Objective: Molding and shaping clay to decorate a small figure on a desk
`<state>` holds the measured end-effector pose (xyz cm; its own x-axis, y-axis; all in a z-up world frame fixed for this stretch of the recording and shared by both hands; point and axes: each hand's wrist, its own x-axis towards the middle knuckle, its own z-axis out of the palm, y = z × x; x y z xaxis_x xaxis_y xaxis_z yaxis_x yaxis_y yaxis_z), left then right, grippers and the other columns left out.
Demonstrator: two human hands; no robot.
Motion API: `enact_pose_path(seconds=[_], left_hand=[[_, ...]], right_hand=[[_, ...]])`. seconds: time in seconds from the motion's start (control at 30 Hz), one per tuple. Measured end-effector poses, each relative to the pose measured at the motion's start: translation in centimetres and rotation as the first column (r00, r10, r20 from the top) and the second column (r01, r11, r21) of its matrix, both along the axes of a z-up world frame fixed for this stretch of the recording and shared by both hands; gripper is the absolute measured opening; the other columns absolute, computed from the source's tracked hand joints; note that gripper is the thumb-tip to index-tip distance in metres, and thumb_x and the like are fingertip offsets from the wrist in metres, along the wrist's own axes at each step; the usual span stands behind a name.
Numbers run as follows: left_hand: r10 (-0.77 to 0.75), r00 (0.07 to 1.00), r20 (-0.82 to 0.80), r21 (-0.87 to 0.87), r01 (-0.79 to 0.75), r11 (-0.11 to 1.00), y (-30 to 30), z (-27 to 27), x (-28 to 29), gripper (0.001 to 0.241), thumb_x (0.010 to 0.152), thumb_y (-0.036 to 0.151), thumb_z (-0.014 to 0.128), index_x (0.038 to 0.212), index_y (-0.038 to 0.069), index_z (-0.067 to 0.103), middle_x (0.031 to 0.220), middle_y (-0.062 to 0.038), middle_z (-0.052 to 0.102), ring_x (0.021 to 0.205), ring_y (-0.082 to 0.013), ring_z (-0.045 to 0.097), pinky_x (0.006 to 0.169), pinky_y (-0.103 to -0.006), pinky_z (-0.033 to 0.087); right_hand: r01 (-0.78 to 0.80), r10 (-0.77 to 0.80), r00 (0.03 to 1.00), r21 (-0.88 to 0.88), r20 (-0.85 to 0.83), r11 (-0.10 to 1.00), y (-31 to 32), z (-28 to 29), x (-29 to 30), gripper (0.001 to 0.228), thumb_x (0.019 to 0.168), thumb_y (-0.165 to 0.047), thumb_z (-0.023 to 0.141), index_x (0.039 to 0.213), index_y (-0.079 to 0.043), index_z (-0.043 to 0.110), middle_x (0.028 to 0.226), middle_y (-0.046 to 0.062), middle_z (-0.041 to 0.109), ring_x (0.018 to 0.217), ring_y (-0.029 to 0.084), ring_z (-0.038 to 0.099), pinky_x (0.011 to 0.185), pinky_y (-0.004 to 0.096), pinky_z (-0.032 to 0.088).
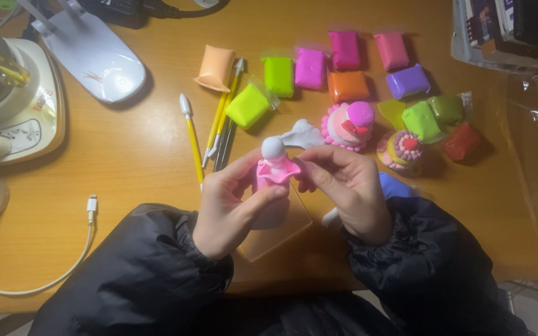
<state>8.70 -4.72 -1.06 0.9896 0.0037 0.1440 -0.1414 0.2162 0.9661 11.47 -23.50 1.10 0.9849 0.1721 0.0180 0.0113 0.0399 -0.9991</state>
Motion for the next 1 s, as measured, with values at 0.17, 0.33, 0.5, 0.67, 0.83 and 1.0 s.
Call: enact_pose_path(seconds=[0.17, 0.33, 0.5, 0.67, 0.83, 1.0], left_hand=[[0.002, 1.000, -0.016, -0.015, -0.002, 1.000, -0.1, 0.0, 0.0, 0.056, 0.079, 0.014, 0.088, 0.130, 0.000, 0.069, 0.108, -0.019, 0.079, 0.101, -0.0224, 0.071, 0.087, -0.0397, 0.061], [-0.001, 1.000, -0.017, -0.027, 0.001, 1.000, 0.0, -0.3, 0.0, 0.056, 0.080, 0.014, 0.087, 0.130, 0.000, 0.068, 0.111, -0.022, 0.077, 0.104, -0.0258, 0.070, 0.091, -0.0431, 0.060], [-0.011, 1.000, -0.022, -0.035, 0.010, 0.999, 0.0, -0.5, 0.0, 0.055, 0.080, 0.015, 0.087, 0.130, 0.000, 0.068, 0.112, -0.021, 0.077, 0.107, -0.0256, 0.069, 0.093, -0.0436, 0.059], [-0.006, 0.999, -0.037, -0.038, 0.004, 0.999, -0.1, 0.1, 0.1, 0.053, 0.080, 0.014, 0.088, 0.127, 0.000, 0.070, 0.107, -0.020, 0.078, 0.102, -0.0246, 0.071, 0.091, -0.0430, 0.060], [0.083, 0.992, -0.092, 0.026, -0.081, 0.996, 2.3, 2.2, -0.3, 0.036, 0.083, 0.011, 0.084, 0.117, 0.003, 0.074, 0.089, -0.014, 0.078, 0.086, -0.0176, 0.071, 0.081, -0.0378, 0.063], [0.241, 0.930, -0.277, 0.325, -0.145, 0.935, 11.9, 1.9, 1.0, 0.029, 0.095, 0.021, 0.070, 0.121, 0.009, 0.073, 0.115, -0.001, 0.075, 0.101, -0.0054, 0.064, 0.091, -0.0202, 0.051]], right_hand=[[-0.012, 0.027, 0.993, 0.126, -0.116, 0.992, 0.1, -0.1, 0.0, 0.023, 0.094, -0.012, 0.070, 0.104, 0.009, 0.072, 0.071, 0.021, 0.072, 0.065, 0.022, 0.072, 0.062, 0.027, 0.055], [-0.022, 0.049, 0.984, 0.159, -0.170, 0.987, -0.1, -0.3, 0.1, 0.024, 0.094, -0.011, 0.069, 0.105, 0.010, 0.072, 0.073, 0.023, 0.073, 0.064, 0.024, 0.073, 0.063, 0.028, 0.056], [-0.019, 0.050, 0.982, 0.170, -0.182, 0.985, -0.2, -0.5, 0.1, 0.024, 0.094, -0.011, 0.069, 0.105, 0.010, 0.072, 0.074, 0.024, 0.073, 0.064, 0.025, 0.072, 0.063, 0.030, 0.057], [-0.031, 0.060, 0.983, 0.167, -0.172, 0.985, -0.2, -0.3, 0.3, 0.024, 0.095, -0.010, 0.068, 0.106, 0.011, 0.072, 0.071, 0.022, 0.070, 0.061, 0.023, 0.070, 0.061, 0.029, 0.056], [-0.044, 0.061, 0.989, 0.122, -0.136, 0.992, -1.4, -1.1, 0.2, 0.023, 0.098, -0.011, 0.066, 0.108, 0.009, 0.071, 0.059, 0.011, 0.059, 0.052, 0.012, 0.056, 0.050, 0.021, 0.047], [-0.298, 0.199, 0.914, -0.252, -0.354, 0.921, -2.8, 3.0, -0.7, 0.039, 0.097, -0.016, 0.057, 0.132, -0.010, 0.073, 0.074, 0.001, 0.046, 0.064, 0.009, 0.047, 0.051, 0.025, 0.055]])
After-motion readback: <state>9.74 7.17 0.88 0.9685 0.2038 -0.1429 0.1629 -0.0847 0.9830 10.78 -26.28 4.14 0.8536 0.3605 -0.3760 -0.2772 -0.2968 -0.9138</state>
